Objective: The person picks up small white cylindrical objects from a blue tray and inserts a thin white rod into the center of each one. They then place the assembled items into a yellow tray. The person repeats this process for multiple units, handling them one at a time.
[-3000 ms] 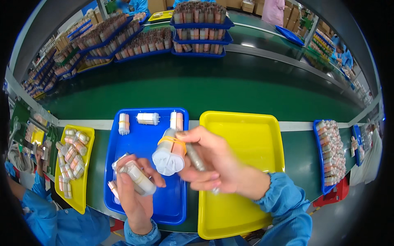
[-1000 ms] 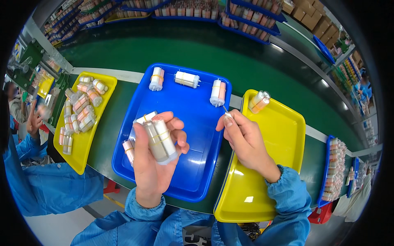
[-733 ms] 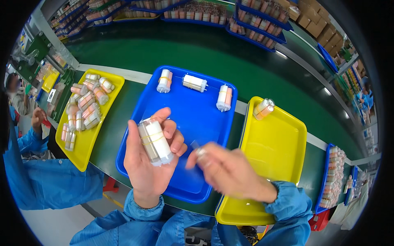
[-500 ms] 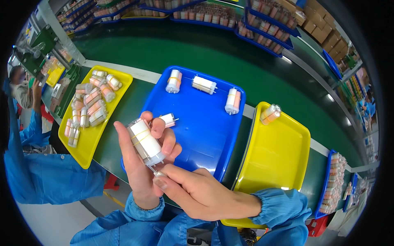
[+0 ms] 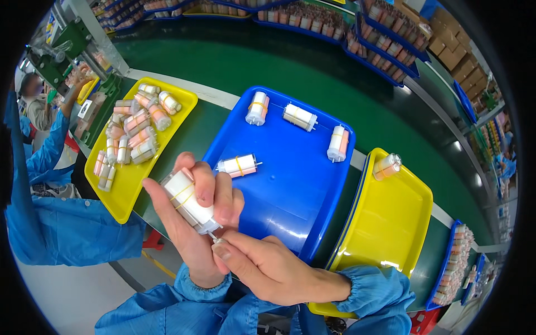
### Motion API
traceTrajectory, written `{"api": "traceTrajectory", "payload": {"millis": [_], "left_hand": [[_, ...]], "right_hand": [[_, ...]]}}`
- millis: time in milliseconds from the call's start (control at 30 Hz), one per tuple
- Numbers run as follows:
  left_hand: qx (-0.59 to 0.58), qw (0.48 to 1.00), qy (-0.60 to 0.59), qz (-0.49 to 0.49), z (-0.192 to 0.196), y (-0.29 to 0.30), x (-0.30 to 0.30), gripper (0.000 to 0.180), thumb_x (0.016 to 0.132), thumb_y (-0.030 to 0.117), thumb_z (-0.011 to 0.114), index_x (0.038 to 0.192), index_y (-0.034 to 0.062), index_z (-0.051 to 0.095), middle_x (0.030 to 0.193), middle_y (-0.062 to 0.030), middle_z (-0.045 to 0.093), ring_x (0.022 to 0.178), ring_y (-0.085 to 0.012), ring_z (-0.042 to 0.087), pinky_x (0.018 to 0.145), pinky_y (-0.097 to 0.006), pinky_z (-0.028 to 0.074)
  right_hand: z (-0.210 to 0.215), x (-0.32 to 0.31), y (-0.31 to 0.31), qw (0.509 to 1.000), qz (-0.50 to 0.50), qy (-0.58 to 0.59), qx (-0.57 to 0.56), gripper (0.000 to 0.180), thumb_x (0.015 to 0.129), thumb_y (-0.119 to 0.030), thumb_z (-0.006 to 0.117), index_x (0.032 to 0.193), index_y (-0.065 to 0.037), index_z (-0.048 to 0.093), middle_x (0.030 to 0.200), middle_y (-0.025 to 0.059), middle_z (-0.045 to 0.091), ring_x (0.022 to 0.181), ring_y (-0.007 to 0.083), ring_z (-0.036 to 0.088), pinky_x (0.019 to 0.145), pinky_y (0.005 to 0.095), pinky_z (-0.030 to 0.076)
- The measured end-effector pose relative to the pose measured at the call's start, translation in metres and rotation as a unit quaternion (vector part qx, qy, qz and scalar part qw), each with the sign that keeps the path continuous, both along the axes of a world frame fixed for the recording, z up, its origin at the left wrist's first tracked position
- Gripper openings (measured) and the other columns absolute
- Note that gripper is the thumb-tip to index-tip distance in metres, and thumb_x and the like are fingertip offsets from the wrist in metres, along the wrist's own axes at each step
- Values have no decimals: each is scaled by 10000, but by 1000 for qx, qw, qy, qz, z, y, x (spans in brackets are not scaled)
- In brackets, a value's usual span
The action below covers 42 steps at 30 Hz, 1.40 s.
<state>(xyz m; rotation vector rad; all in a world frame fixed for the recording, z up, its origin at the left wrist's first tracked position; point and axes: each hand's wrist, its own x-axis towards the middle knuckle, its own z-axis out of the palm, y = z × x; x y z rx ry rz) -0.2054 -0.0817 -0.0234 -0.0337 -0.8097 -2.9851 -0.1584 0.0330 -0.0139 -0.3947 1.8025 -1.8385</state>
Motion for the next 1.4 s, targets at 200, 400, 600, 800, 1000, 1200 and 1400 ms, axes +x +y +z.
{"api": "traceTrajectory", "payload": {"millis": [200,400,600,800,1000,1200,1400], "left_hand": [[-49,994,94,-1,-20,-2,-6,697,944,699,213,1096,53,424,683,-57,496,542,-137,487,529,-271,423],[-16,985,167,-27,-21,1,-4,707,913,717,324,1099,44,434,680,-64,504,526,-130,479,503,-262,397],[-8,981,186,-63,-20,5,-2,643,932,681,349,1112,70,437,673,-35,480,515,-131,464,521,-281,388],[53,979,181,-81,-20,2,3,516,993,587,343,1145,104,438,754,-13,477,575,-141,471,570,-309,404],[85,987,17,-136,-15,4,5,410,1039,477,304,1149,105,434,862,-59,483,736,-164,524,663,-311,467],[22,981,72,-176,-22,-1,2,436,1020,490,361,1117,71,436,864,-71,480,737,-144,521,674,-291,477],[5,982,76,-172,-28,0,2,499,958,497,528,1172,54,448,868,-65,508,752,-145,554,680,-305,498]], "right_hand": [[-1,3,0,1000,-2,-1,8,196,1044,-208,394,1052,-35,486,685,150,520,563,345,543,539,401,427],[14,7,3,999,31,-35,16,227,1046,-218,394,1065,-3,464,695,179,535,586,376,564,539,421,429],[22,12,5,999,2,-49,-15,234,1037,-196,417,1091,18,494,732,192,580,598,361,599,539,406,455],[16,-2,22,993,79,46,71,251,979,-245,558,1061,-8,566,685,169,613,547,329,623,488,379,481],[8,-13,29,882,-168,381,219,448,700,-372,866,818,-84,544,634,57,619,509,195,646,457,282,492],[0,-18,23,874,-209,381,218,516,651,-379,900,798,-93,496,595,18,576,498,117,597,443,233,437],[-10,-22,29,867,-175,433,174,427,723,-336,859,855,-78,546,620,32,599,485,158,616,445,262,458]]}}
